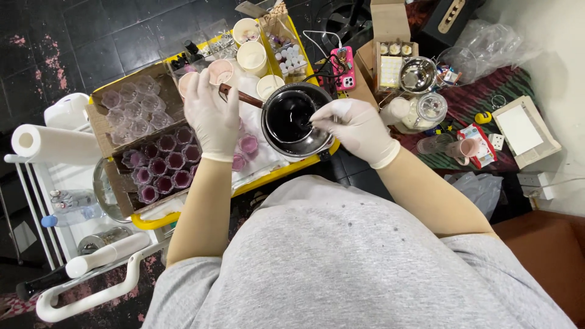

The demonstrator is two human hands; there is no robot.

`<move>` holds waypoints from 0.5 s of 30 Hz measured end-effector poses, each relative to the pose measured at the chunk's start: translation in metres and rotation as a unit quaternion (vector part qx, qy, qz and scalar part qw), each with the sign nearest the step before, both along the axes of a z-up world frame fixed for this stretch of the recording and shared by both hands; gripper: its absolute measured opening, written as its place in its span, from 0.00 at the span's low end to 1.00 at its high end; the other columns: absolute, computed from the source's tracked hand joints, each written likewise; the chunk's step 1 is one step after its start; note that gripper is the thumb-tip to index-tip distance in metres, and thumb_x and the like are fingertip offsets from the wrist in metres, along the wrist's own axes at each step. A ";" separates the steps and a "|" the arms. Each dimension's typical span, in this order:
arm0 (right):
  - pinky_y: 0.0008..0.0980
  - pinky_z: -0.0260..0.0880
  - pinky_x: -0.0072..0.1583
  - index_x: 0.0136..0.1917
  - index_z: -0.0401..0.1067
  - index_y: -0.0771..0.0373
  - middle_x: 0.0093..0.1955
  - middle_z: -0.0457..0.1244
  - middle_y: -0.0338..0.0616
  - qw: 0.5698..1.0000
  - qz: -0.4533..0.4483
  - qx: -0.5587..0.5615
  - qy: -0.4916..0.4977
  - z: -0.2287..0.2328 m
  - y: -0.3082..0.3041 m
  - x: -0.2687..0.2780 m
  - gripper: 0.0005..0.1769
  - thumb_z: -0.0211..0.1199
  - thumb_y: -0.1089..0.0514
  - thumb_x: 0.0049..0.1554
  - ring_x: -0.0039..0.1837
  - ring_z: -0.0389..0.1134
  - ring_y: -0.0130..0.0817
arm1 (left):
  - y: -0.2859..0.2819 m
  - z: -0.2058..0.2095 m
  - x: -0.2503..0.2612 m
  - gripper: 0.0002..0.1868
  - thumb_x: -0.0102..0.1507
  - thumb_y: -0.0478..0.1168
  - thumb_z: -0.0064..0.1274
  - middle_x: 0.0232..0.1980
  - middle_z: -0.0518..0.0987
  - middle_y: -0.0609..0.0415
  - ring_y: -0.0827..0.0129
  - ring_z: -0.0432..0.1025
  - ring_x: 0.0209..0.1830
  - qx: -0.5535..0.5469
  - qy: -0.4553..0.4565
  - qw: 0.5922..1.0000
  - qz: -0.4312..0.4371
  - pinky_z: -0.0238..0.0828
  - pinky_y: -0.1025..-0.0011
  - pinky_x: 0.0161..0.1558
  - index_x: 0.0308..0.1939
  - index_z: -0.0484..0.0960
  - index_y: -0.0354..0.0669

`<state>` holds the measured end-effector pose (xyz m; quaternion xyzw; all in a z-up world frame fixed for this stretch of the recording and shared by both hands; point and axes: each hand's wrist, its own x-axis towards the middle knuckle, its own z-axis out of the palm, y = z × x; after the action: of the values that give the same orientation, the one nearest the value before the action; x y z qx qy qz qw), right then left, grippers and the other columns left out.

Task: The person, wearing gloves, holds a flower-shaped candle and uses a spoon to work with melted dark wax in a metal pot, placing finished flower candles into a mold tray on the cart. They then pick up a plastic bottle and pour liquid into a paper cup.

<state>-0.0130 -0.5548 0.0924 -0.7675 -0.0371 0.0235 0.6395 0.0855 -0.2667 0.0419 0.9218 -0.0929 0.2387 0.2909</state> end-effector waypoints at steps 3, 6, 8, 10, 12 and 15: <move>0.26 0.72 0.54 0.50 0.80 0.61 0.47 0.71 0.39 0.997 0.031 -0.048 -0.061 0.000 0.004 0.007 0.08 0.72 0.64 0.55 0.50 0.73 0.28 | -0.012 0.021 -0.026 0.28 0.69 0.45 0.62 0.72 0.69 0.42 0.48 0.61 0.75 -0.013 -0.060 0.998 -0.026 0.53 0.53 0.76 0.71 0.74 0.42; 0.32 0.71 0.59 0.48 0.80 0.60 0.49 0.71 0.40 0.971 0.033 -0.112 -0.210 -0.002 0.004 0.016 0.08 0.74 0.62 0.54 0.55 0.72 0.33 | -0.026 0.030 -0.049 0.18 0.64 0.40 0.57 0.68 0.75 0.51 0.55 0.63 0.72 -0.039 0.054 0.993 -0.100 0.56 0.58 0.74 0.59 0.80 0.50; 0.33 0.70 0.58 0.48 0.81 0.58 0.48 0.70 0.39 0.970 0.035 -0.130 -0.202 0.001 0.005 0.018 0.09 0.75 0.60 0.53 0.54 0.71 0.35 | -0.044 0.052 -0.064 0.18 0.62 0.40 0.60 0.63 0.76 0.54 0.55 0.63 0.71 0.004 0.050 0.989 -0.143 0.51 0.53 0.72 0.56 0.82 0.52; 0.34 0.70 0.57 0.48 0.82 0.56 0.47 0.69 0.38 0.969 0.034 -0.150 -0.195 0.001 0.004 0.021 0.10 0.76 0.59 0.52 0.53 0.70 0.36 | -0.062 0.065 -0.072 0.18 0.59 0.41 0.63 0.59 0.78 0.57 0.55 0.63 0.70 0.047 0.044 0.980 -0.188 0.46 0.48 0.71 0.53 0.84 0.54; 0.36 0.67 0.54 0.48 0.83 0.51 0.45 0.66 0.38 0.952 0.045 -0.169 -0.252 0.002 0.007 0.020 0.11 0.77 0.57 0.50 0.51 0.67 0.38 | -0.073 0.073 -0.078 0.21 0.57 0.43 0.64 0.57 0.77 0.59 0.57 0.64 0.67 0.043 0.082 0.972 -0.215 0.46 0.48 0.71 0.54 0.83 0.54; 0.37 0.66 0.53 0.49 0.83 0.50 0.44 0.65 0.37 0.944 0.031 -0.161 -0.287 0.000 0.017 0.015 0.12 0.78 0.56 0.50 0.51 0.66 0.39 | -0.079 0.060 -0.077 0.18 0.57 0.44 0.65 0.55 0.78 0.60 0.58 0.66 0.66 0.034 0.074 0.974 -0.212 0.45 0.47 0.72 0.51 0.85 0.54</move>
<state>0.0021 -0.5380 0.0923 -0.8330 -0.2386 -0.1721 0.4685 0.0080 -0.3457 0.1023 0.9054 -0.2729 0.0995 0.3097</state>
